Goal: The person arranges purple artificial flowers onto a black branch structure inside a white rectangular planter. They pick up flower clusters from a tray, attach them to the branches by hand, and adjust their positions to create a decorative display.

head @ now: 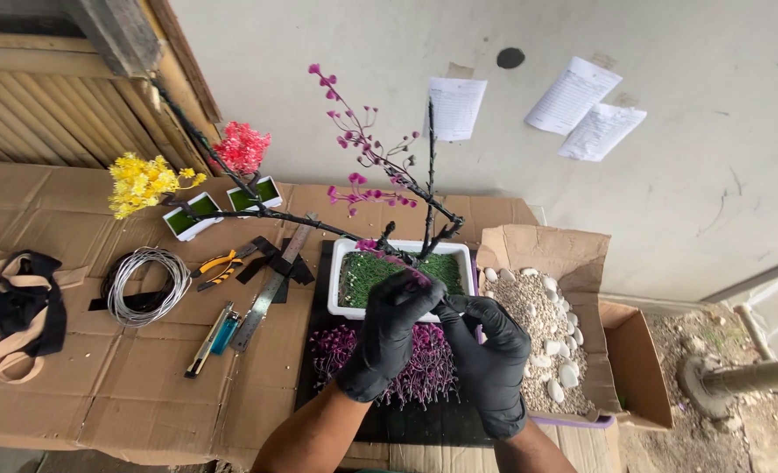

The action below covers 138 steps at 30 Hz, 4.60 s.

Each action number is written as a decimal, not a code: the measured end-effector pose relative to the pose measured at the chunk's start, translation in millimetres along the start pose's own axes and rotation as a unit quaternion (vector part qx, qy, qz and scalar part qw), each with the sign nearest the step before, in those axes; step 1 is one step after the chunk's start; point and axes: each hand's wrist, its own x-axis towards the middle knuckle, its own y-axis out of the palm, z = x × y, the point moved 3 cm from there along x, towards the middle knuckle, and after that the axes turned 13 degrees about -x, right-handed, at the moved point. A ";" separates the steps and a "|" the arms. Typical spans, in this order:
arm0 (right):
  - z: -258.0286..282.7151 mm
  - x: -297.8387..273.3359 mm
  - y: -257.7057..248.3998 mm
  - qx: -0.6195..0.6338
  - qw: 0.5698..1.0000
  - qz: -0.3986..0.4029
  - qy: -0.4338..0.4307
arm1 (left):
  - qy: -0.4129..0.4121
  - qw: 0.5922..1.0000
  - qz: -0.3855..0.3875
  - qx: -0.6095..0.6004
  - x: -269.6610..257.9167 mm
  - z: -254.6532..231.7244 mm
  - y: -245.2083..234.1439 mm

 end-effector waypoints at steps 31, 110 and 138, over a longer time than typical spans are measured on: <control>-31.9 12.5 -1.6 0.027 0.999 -0.011 0.032 | -0.100 0.991 0.028 -0.083 29.3 24.9 4.0; 9.6 76.1 77.6 -0.083 0.994 -0.016 0.064 | 0.362 0.788 -0.014 0.498 56.5 -74.3 -32.4; 10.8 75.8 94.7 -0.211 0.972 -0.091 -0.051 | 0.341 0.841 -0.004 0.419 52.1 -77.2 -19.0</control>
